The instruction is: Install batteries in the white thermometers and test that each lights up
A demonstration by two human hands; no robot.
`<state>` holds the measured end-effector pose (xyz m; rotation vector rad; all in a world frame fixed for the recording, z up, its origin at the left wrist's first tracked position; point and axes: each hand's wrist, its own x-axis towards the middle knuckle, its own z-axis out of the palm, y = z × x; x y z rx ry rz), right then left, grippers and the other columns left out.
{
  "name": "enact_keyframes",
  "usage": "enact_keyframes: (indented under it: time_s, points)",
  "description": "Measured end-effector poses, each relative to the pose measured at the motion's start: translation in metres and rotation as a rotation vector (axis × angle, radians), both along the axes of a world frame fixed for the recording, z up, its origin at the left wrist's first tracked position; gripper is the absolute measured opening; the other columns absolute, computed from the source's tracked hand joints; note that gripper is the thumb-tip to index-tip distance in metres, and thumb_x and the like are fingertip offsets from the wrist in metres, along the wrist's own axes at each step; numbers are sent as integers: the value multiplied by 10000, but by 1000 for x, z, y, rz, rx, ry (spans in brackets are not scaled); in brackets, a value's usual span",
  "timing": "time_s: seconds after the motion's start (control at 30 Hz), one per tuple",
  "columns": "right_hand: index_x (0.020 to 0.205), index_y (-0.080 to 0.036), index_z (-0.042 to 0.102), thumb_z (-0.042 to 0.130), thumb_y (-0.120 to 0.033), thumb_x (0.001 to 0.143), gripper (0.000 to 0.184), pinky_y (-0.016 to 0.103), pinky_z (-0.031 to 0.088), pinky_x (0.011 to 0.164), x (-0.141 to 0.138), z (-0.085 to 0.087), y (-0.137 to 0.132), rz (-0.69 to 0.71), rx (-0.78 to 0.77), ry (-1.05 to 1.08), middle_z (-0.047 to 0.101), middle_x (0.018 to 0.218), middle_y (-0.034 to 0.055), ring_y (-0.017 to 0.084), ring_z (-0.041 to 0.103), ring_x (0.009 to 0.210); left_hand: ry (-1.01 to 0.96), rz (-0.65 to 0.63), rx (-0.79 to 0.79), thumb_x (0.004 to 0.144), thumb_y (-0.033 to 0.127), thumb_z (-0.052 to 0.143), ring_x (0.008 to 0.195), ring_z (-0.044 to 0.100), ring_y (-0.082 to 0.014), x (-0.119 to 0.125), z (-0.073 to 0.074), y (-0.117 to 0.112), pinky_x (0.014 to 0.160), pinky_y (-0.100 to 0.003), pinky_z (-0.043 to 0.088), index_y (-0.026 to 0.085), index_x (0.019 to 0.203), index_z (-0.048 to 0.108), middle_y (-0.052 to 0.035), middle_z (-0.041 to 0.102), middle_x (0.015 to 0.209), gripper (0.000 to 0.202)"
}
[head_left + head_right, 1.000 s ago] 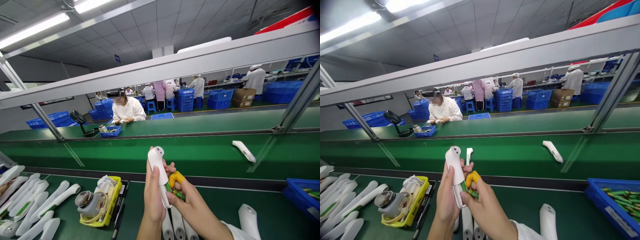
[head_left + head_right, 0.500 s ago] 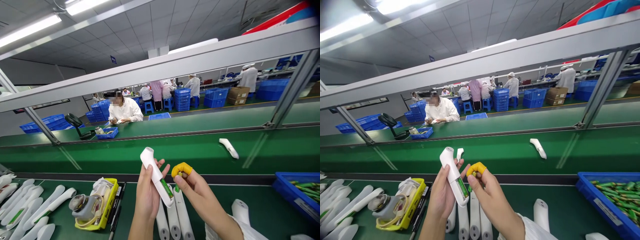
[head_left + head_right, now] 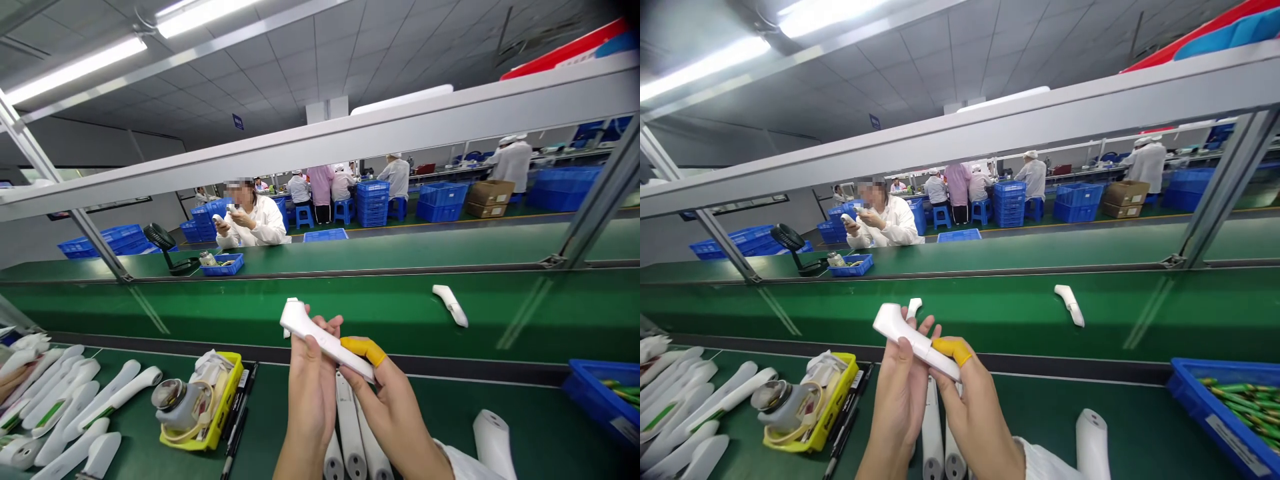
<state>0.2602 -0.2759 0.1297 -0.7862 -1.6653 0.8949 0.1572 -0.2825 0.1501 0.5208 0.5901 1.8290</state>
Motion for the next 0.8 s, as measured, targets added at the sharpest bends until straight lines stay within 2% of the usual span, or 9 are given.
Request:
enact_keyframes:
  time_s: [0.07,0.13,0.2,0.3,0.4,0.5,0.6,0.7,0.8]
  points:
    - [1061,-219,554,503,-366,911,216,283,444,758,-1,1,2,2,-115,69,614,984,52,178,571,849,32,-57,61,826,441,605,1169,538,-252,-1,5,-2,937,-327,484,230,1293,459,-75,630,1066,533]
    - [1047,-192,540,513,-424,899,277,277,441,677,-1,4,3,80,-252,136,624,842,39,154,556,696,111,-118,80,871,429,531,1170,529,-278,-3,9,-3,711,-276,546,202,1318,434,-117,625,1110,510]
    - [1036,-170,516,506,-457,899,318,261,417,601,0,9,2,188,-346,184,596,717,10,119,495,563,211,-127,66,875,374,526,1130,550,-293,-7,12,-5,487,-217,489,198,1337,405,-141,611,1162,509]
    - [981,-159,498,502,-480,903,330,232,371,535,0,13,-3,285,-386,196,557,649,-12,84,435,496,339,-65,26,850,353,567,1005,616,-277,-12,14,-5,407,-179,415,174,1314,426,-141,650,1081,517]
    - [902,-159,487,488,-485,913,325,207,351,498,-2,12,-8,355,-403,203,552,637,-14,58,422,464,381,-53,-14,802,384,640,1007,626,-270,-20,12,-4,491,-185,464,159,1240,509,-142,666,1070,509]
    - [939,-160,467,507,-500,896,345,185,360,438,-5,11,-11,429,-492,292,590,714,12,59,478,450,309,-204,17,659,410,774,1013,629,-277,-31,6,-1,735,-274,529,164,1110,620,-118,677,1058,536]
    - [1016,-157,448,512,-522,885,393,169,364,395,-8,10,-13,520,-563,339,606,758,33,85,544,472,262,-302,122,548,444,832,947,646,-250,-38,-1,2,871,-324,503,172,957,682,-58,683,912,513]
    - [1084,-159,426,480,-527,902,414,165,360,419,-4,11,-15,561,-569,302,589,715,9,75,535,472,242,-281,280,573,494,803,936,631,-216,-39,-6,4,1011,-371,419,180,900,689,-21,643,850,467]
    - [1116,-165,415,450,-542,911,430,186,353,466,0,12,-20,530,-566,198,574,718,1,72,518,501,253,-317,371,641,488,765,862,624,-168,-38,-7,6,1085,-416,337,174,903,694,-13,625,845,415]
